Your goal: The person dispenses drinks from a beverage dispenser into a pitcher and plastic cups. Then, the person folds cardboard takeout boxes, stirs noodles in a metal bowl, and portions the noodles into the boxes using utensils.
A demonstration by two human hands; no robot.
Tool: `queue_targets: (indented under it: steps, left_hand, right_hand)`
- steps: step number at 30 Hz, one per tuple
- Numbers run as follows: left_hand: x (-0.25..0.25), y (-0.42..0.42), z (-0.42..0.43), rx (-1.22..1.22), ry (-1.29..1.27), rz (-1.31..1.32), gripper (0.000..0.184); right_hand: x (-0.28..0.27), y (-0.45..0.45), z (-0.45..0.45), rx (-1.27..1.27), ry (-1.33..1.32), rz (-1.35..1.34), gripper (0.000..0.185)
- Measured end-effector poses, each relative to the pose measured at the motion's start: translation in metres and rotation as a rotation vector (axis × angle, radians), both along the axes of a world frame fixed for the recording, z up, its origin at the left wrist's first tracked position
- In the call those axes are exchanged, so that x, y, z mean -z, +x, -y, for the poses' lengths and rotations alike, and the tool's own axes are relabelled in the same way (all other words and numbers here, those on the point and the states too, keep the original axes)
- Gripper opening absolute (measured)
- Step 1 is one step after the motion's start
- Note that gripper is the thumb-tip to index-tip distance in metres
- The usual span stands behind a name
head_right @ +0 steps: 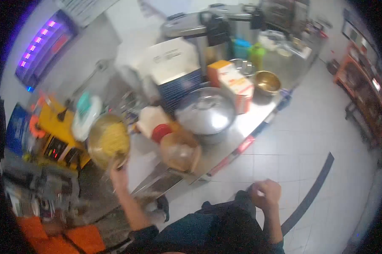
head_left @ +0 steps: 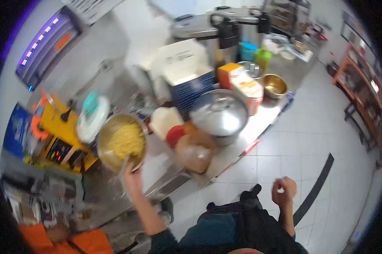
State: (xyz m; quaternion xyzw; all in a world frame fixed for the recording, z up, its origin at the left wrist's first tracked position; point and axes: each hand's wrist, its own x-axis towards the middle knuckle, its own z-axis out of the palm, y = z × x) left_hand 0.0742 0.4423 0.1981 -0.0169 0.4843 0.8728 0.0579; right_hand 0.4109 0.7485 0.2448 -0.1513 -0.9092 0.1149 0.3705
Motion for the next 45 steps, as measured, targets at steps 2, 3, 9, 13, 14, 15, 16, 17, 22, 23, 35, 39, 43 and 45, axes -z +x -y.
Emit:
queue_targets:
  steps: [2, 3, 9, 13, 14, 15, 16, 17, 22, 23, 35, 39, 43, 45]
  left_hand:
    - [-0.049, 0.018, -0.017, 0.011, -0.078, 0.033, 0.04]
    - [-0.073, 0.032, -0.034, 0.008, -0.122, 0.014, 0.036]
    - [-0.113, 0.088, -0.13, 0.308, -0.243, 0.128, 0.014]
    - [-0.112, 0.142, -0.278, 0.531, -0.147, 0.233, 0.017]
    - [-0.118, 0.158, -0.319, 0.569, -0.293, 0.243, 0.019]
    - [-0.093, 0.154, -0.352, 0.731, -0.274, 0.356, 0.019]
    - [-0.079, 0.162, -0.395, 0.791, -0.221, 0.338, 0.02]
    - [-0.078, 0.172, -0.443, 0.951, -0.123, 0.393, 0.021]
    - [0.034, 0.165, -0.681, 1.222, 0.039, 0.412, 0.029]
    - [0.064, 0.159, -0.73, 1.234, 0.071, 0.417, 0.033]
    - [0.126, 0.095, -0.98, 0.79, 0.166, 0.643, 0.066]
    - [0.131, 0.131, -0.928, 1.149, 0.331, 0.567, 0.061]
    - [0.102, 0.225, -0.782, 1.035, 0.199, -0.196, 0.025]
    - [0.104, 0.245, -0.704, 1.196, 0.086, -0.065, 0.031]
  right_hand:
    - [0.008, -0.001, -0.035, 0.028, -0.098, -0.035, 0.017]
    - [0.007, 0.002, -0.053, 0.007, -0.1, -0.056, 0.016]
    - [0.016, 0.035, -0.166, -0.178, -0.578, -0.079, 0.011]
    - [0.012, 0.056, -0.235, -0.331, -0.802, -0.006, 0.007]
    - [0.012, 0.057, -0.252, -0.33, -0.801, -0.01, 0.006]
    - [0.011, 0.06, -0.267, -0.326, -0.797, -0.014, 0.006]
    - [0.011, 0.062, -0.281, -0.316, -0.792, -0.02, 0.006]
    - [0.013, 0.066, -0.295, -0.306, -0.824, -0.036, 0.006]
    - [0.027, 0.081, -0.358, -0.11, -0.947, -0.178, 0.008]
    - [0.031, 0.087, -0.366, -0.021, -0.931, -0.184, 0.008]
    - [0.072, 0.147, -0.434, 0.694, -0.945, -0.582, 0.005]
    - [0.059, 0.11, -0.447, 0.469, -1.046, -0.506, 0.008]
    - [0.075, 0.085, -0.444, 0.066, -1.001, -0.362, 0.022]
    - [0.087, 0.065, -0.442, -0.105, -1.031, -0.24, 0.028]
